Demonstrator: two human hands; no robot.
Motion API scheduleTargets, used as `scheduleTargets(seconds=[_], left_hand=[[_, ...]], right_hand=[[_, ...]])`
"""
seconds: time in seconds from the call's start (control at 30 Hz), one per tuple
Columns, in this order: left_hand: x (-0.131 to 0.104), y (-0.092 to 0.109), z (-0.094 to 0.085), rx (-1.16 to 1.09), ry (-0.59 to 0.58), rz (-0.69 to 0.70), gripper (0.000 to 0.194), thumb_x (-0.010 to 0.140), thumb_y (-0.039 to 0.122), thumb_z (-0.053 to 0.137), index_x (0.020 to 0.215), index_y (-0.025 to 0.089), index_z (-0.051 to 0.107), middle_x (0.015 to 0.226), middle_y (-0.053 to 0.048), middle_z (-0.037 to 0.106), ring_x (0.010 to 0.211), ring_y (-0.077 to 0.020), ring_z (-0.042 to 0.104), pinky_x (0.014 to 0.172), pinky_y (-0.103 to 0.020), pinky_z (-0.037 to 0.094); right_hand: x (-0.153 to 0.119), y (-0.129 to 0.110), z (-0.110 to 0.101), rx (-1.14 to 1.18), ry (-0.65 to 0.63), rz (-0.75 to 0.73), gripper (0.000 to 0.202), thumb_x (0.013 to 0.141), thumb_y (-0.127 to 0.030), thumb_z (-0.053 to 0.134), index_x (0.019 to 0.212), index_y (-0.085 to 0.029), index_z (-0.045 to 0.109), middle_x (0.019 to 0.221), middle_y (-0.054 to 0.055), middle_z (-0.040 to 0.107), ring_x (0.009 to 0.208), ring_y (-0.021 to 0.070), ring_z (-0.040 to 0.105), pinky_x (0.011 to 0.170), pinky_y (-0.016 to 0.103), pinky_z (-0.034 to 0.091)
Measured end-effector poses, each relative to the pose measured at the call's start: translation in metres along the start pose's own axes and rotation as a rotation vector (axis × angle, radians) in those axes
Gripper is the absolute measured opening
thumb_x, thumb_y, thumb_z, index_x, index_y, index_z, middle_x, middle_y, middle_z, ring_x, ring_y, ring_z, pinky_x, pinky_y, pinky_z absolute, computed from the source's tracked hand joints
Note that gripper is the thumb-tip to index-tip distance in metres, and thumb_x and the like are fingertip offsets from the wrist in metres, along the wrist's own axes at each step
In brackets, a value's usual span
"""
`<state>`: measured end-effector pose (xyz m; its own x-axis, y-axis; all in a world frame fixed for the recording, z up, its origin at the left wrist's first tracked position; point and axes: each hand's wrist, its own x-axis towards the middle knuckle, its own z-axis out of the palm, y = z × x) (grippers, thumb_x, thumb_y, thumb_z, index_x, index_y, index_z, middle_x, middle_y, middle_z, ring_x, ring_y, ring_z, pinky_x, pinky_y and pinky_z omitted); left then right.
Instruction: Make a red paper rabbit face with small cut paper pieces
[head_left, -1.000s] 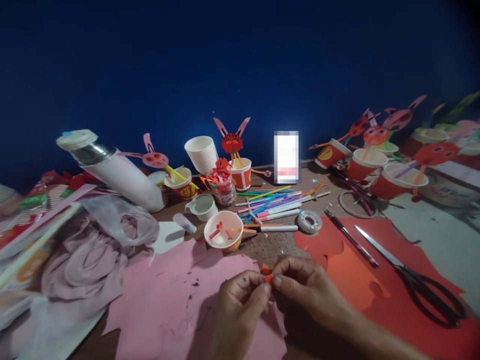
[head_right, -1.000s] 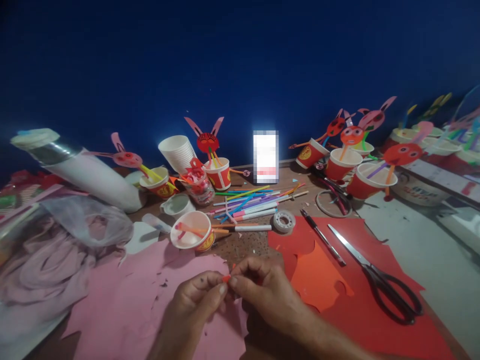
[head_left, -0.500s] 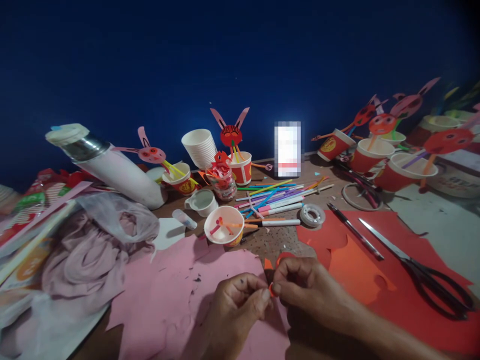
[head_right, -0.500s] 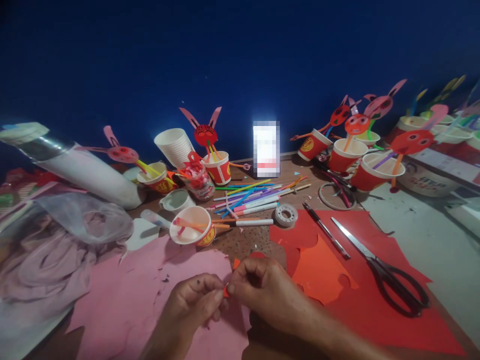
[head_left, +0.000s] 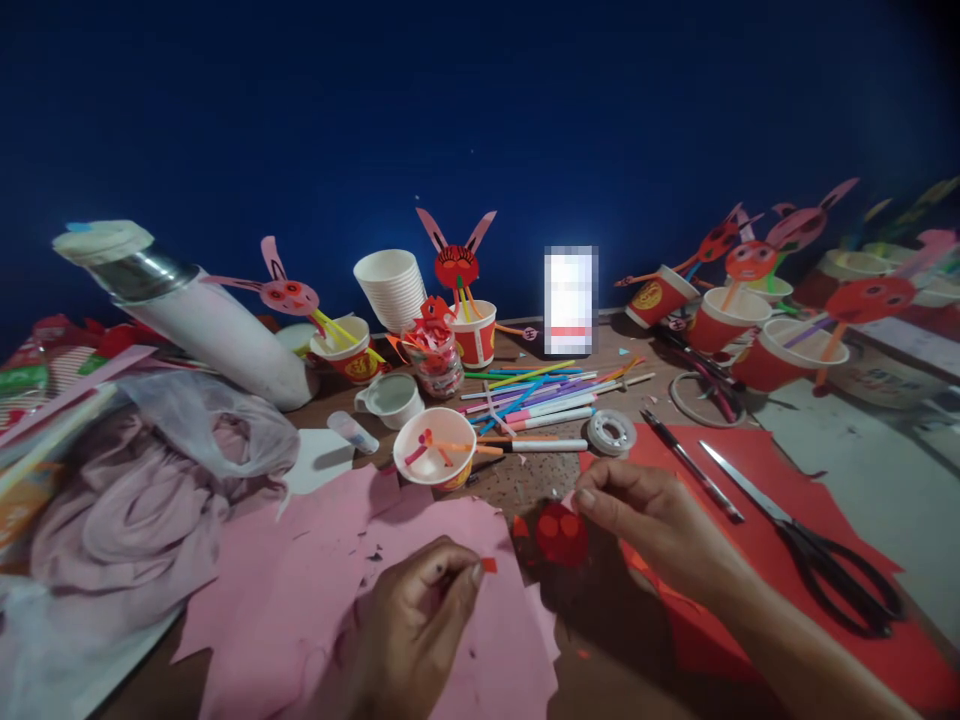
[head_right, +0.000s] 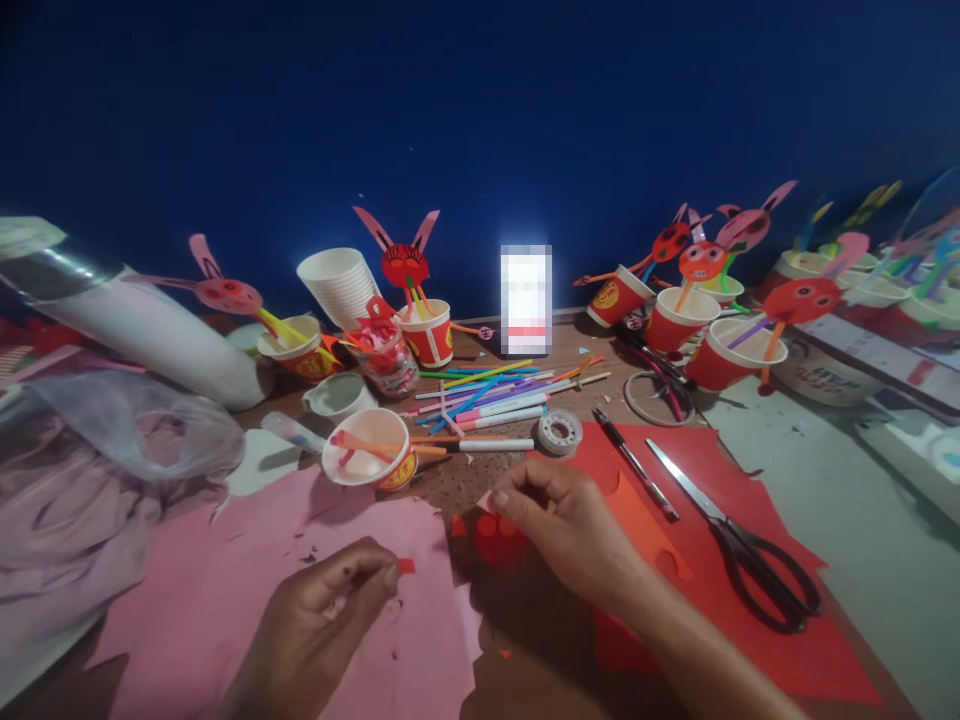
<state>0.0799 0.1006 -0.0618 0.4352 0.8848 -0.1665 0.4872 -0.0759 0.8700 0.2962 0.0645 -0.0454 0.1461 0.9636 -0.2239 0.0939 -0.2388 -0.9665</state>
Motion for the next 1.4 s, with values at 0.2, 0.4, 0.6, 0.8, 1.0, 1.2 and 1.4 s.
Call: scheduleTargets(seconds=[0.2, 0.4, 0.6, 0.8, 1.0, 1.2, 1.4], left_hand=[[0.001, -0.021, -0.009, 0.543, 0.042, 0.233, 0.023, 0.083, 0.023, 0.044, 0.074, 0.022, 0.064, 0.072, -0.004, 0.063, 0.069, -0.0181, 0.054, 0.068, -0.030, 0.042], [0.002, -0.025, -0.014, 0.746, 0.191, 0.260, 0.029, 0.080, 0.016, 0.040, 0.095, 0.020, 0.064, 0.098, -0.007, 0.063, 0.088, -0.0210, 0.058, 0.076, -0.032, 0.046], [0.001, -0.008, -0.007, 0.590, 0.174, 0.281, 0.022, 0.081, 0.024, 0.046, 0.062, 0.020, 0.055, 0.095, -0.005, 0.061, 0.087, -0.0201, 0.057, 0.073, -0.030, 0.046], [0.002, 0.027, 0.023, 0.083, -0.002, 0.090, 0.004, 0.071, 0.023, 0.057, 0.070, 0.022, 0.061, 0.074, -0.001, 0.061, 0.065, -0.0141, 0.054, 0.055, -0.020, 0.041], [0.006, 0.028, 0.034, -0.079, -0.119, -0.020, 0.009, 0.067, 0.016, 0.052, 0.062, 0.020, 0.059, 0.066, 0.001, 0.056, 0.060, -0.0121, 0.050, 0.055, -0.021, 0.037], [0.005, 0.025, 0.032, -0.062, -0.072, 0.007, 0.013, 0.066, 0.013, 0.050, 0.056, 0.020, 0.054, 0.063, 0.001, 0.054, 0.059, -0.0122, 0.049, 0.056, -0.021, 0.036], [0.005, 0.023, 0.034, -0.231, -0.034, -0.036, 0.015, 0.073, 0.022, 0.048, 0.058, 0.020, 0.048, 0.063, 0.000, 0.050, 0.060, -0.0129, 0.046, 0.056, -0.022, 0.036]], right_hand=[[-0.002, 0.005, -0.009, -0.287, -0.063, 0.005, 0.024, 0.084, -0.036, 0.048, 0.072, -0.018, 0.058, 0.065, -0.001, 0.057, 0.060, 0.0136, 0.050, 0.053, 0.024, 0.036], [-0.006, 0.016, -0.004, -0.355, -0.055, -0.046, 0.023, 0.085, -0.032, 0.047, 0.069, -0.018, 0.055, 0.067, 0.000, 0.058, 0.064, 0.0146, 0.052, 0.057, 0.024, 0.038], [-0.008, 0.007, 0.002, -0.235, -0.067, -0.015, 0.021, 0.082, -0.028, 0.048, 0.065, -0.018, 0.054, 0.065, -0.001, 0.057, 0.061, 0.0133, 0.052, 0.056, 0.023, 0.038], [-0.011, 0.012, 0.007, -0.260, -0.047, -0.071, 0.020, 0.076, -0.029, 0.054, 0.059, -0.018, 0.056, 0.061, 0.001, 0.058, 0.059, 0.0157, 0.053, 0.055, 0.025, 0.038], [-0.016, 0.017, 0.017, -0.296, -0.104, -0.045, 0.020, 0.076, -0.028, 0.053, 0.058, -0.019, 0.056, 0.058, 0.000, 0.058, 0.056, 0.0148, 0.053, 0.052, 0.023, 0.038], [-0.018, 0.016, 0.018, -0.290, -0.104, -0.059, 0.023, 0.078, -0.031, 0.051, 0.058, -0.019, 0.052, 0.059, 0.000, 0.056, 0.056, 0.0144, 0.051, 0.053, 0.023, 0.038], [-0.012, 0.016, 0.010, -0.222, -0.009, -0.028, 0.026, 0.081, -0.037, 0.049, 0.063, -0.019, 0.052, 0.062, 0.000, 0.053, 0.060, 0.0153, 0.050, 0.054, 0.024, 0.037]])
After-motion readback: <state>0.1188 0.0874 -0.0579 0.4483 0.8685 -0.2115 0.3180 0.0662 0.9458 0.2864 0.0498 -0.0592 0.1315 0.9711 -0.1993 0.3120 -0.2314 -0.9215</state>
